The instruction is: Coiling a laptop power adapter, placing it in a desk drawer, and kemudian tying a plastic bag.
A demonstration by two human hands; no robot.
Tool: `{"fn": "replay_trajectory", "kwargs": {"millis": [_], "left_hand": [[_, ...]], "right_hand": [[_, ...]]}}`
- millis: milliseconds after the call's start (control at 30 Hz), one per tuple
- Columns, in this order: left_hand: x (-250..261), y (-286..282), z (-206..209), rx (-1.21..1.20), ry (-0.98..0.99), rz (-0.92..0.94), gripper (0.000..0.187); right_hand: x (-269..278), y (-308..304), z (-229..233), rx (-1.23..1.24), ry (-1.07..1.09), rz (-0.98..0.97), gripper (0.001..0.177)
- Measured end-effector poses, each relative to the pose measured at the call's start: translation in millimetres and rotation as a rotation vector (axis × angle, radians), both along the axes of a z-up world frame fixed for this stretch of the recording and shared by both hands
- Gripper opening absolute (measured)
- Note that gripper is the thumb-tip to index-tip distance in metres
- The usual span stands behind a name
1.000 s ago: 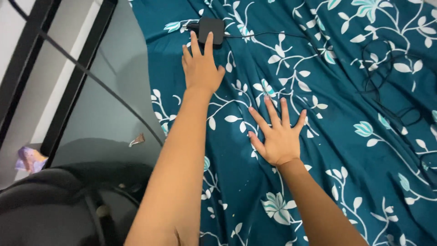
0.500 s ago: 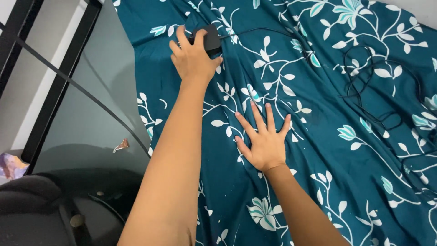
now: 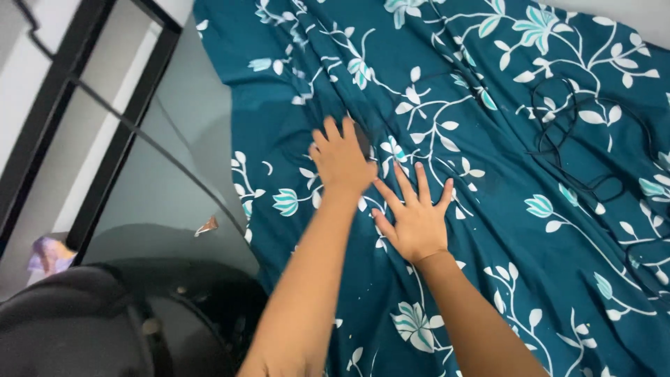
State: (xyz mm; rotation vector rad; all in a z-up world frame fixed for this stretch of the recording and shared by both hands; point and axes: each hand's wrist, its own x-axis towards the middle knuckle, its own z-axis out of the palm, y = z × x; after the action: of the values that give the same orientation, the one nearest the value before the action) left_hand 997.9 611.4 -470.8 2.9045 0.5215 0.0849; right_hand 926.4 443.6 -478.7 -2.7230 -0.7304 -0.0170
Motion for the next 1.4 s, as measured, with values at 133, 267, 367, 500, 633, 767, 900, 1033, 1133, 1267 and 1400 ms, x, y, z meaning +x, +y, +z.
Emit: {"fn": "replay_trajectory", "kwargs": {"millis": [133,267,367,500,633,767,900,1033,1133,1267,1400], "left_hand": [[-21.4,-6.0,7.2,-0.055,0.043,0.088,0.091],[-45.7,-5.2,17.3,-0.136,0.261,0.174,0.088],[-78.9,-7.4,45.4,-0.259,0.4,0.171,0.094],[-134.7,-29.2,82.7,-0.779,0.395,0.007,0.113],[-191.9,-75.6,123.3,-1.088,0.415,-0.258,0.092],[-228.3,-105.8,186.2,-1.662,0.646,-0.424,0.07],[-246.7,-120.5,266.7,-1.991,0.796,-0.25,0.052],[-281.9,-156.8,300.8,-2.276,0.746,-0.043,0.058],[-321.6,-180.3,321.3,-2.37,0.662,0.132,0.052],[-357.7,-215.9,395.4,-2.601,0.863,0.053,0.063],[-349.0,-242.6,477.0,-2.806,0.368,0.057,0.061]], "right_hand": [[12.7,-1.1,4.6,0.001,0.033,0.021,0.053],[19.6,-19.4,33.2,0.103,0.409,0.003,0.064],[5.9,-42.4,52.8,0.335,0.603,-0.036,0.092],[-50.3,-83.7,95.5,0.583,0.472,-0.01,0.114],[-94.6,-116.4,147.9,0.461,0.216,0.06,0.108],[-118.3,-148.4,204.4,0.385,0.153,0.152,0.084],[-130.5,-179.0,285.4,0.348,0.409,0.005,0.033],[-153.3,-209.3,377.2,0.402,0.359,-0.078,0.016],[-182.9,-224.3,444.8,0.449,0.248,-0.078,0.016],[-225.7,-241.0,502.9,0.398,0.228,-0.119,0.02],[-265.5,-258.6,535.6,0.391,0.181,-0.196,0.024]]}}
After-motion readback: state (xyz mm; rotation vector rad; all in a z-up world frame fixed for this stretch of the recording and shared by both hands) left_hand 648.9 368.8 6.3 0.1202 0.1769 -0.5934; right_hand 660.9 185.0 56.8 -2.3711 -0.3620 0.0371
